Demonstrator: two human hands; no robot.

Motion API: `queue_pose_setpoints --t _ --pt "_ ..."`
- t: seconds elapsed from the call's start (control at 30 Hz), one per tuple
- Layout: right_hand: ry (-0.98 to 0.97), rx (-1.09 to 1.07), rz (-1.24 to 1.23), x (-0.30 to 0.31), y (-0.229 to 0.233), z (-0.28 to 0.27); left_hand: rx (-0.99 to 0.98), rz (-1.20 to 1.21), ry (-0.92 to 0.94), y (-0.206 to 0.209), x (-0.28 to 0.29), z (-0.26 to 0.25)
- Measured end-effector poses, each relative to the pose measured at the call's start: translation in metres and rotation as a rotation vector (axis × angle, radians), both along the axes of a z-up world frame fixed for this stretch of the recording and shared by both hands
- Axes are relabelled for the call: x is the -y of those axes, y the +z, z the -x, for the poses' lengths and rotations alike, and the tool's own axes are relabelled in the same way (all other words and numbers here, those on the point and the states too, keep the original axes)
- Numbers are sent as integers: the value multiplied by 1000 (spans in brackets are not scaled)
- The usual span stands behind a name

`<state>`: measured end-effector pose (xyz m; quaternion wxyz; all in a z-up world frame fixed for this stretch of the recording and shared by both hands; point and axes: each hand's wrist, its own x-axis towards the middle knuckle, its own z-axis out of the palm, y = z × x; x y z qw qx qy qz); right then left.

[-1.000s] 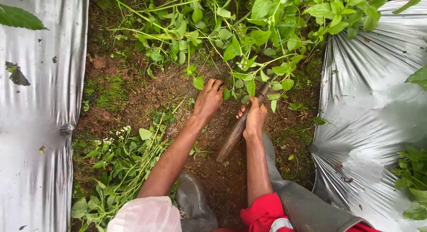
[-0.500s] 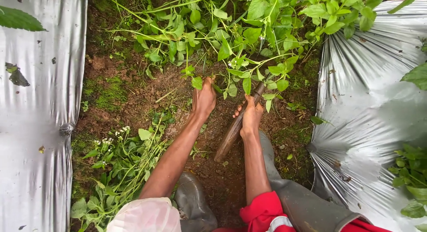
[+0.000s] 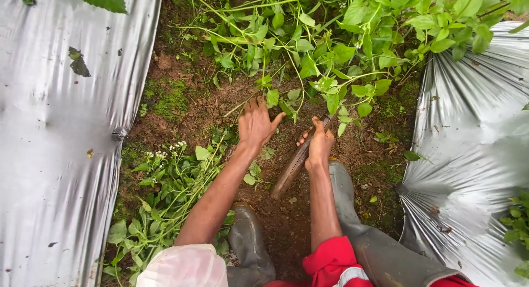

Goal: Using a hand sickle to cut weeds and gathering them by hand from a garden bed with plastic mulch.

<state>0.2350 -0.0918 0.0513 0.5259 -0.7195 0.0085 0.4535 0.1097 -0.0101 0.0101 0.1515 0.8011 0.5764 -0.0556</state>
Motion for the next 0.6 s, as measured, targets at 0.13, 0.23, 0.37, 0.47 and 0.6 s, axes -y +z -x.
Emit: queue_pose_setpoints --t 0.13,0.23,0.37,0.47,0.6 --pt "-31 -19 -29 2 -8 1 -157 -157 -111 -94 9 -10" --pt "2 -2 -7 5 -13 -2 -182 -73 -187 -119 7 -7" --pt "-58 -22 -3 8 -15 -8 162 154 27 -158 4 -1" --pt "-83 -35 -13 10 -22 -12 305 234 153 -102 1 0" --pt "-88 -33 -11 7 -12 -6 306 194 62 -39 1 5"
